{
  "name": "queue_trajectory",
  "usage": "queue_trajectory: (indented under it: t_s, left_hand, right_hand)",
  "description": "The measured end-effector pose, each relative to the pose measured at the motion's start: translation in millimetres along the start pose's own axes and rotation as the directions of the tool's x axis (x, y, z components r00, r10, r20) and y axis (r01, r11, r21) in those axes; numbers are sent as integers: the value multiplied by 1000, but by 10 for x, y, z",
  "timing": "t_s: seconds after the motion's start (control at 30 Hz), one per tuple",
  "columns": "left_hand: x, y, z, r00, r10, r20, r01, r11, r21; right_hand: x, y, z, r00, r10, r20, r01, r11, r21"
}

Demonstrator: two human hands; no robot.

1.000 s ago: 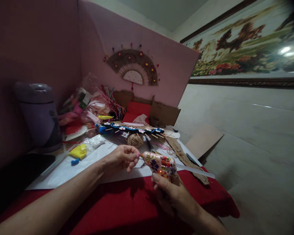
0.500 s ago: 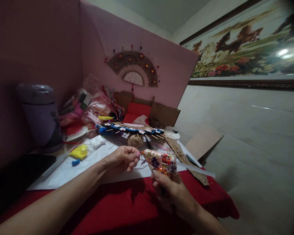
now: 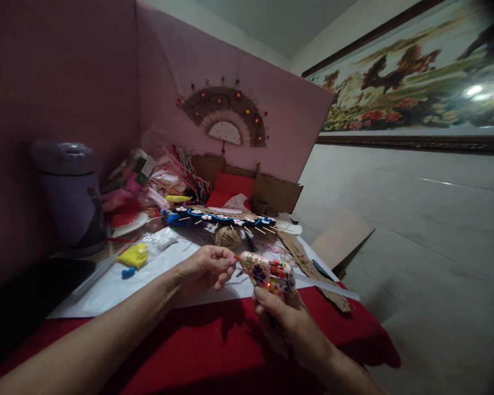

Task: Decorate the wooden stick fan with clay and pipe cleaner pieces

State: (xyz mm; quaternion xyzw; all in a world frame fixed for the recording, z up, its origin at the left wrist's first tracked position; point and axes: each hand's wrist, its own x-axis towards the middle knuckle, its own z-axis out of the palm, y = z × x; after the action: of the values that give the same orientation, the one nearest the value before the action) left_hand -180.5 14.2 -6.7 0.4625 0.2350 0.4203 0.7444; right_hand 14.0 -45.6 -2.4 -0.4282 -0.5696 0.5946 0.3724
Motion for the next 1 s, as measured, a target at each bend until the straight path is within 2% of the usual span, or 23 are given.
queue_trajectory:
  t_s: [0.43, 0.73, 1.0]
  left_hand:
    - [-5, 20, 19, 1000, -12, -15, 12, 1000, 15]
    - [9, 0, -8, 1000, 0, -19, 1, 999, 41]
    - [3, 17, 9, 999, -5, -48, 7, 999, 41]
  right_hand:
    - [32, 48, -29, 1000, 5, -4, -5, 1000, -20]
    - [2, -21, 23, 998, -55, -8, 55, 998, 10]
    - [-49, 2, -54, 994, -103, 34, 102, 994, 43]
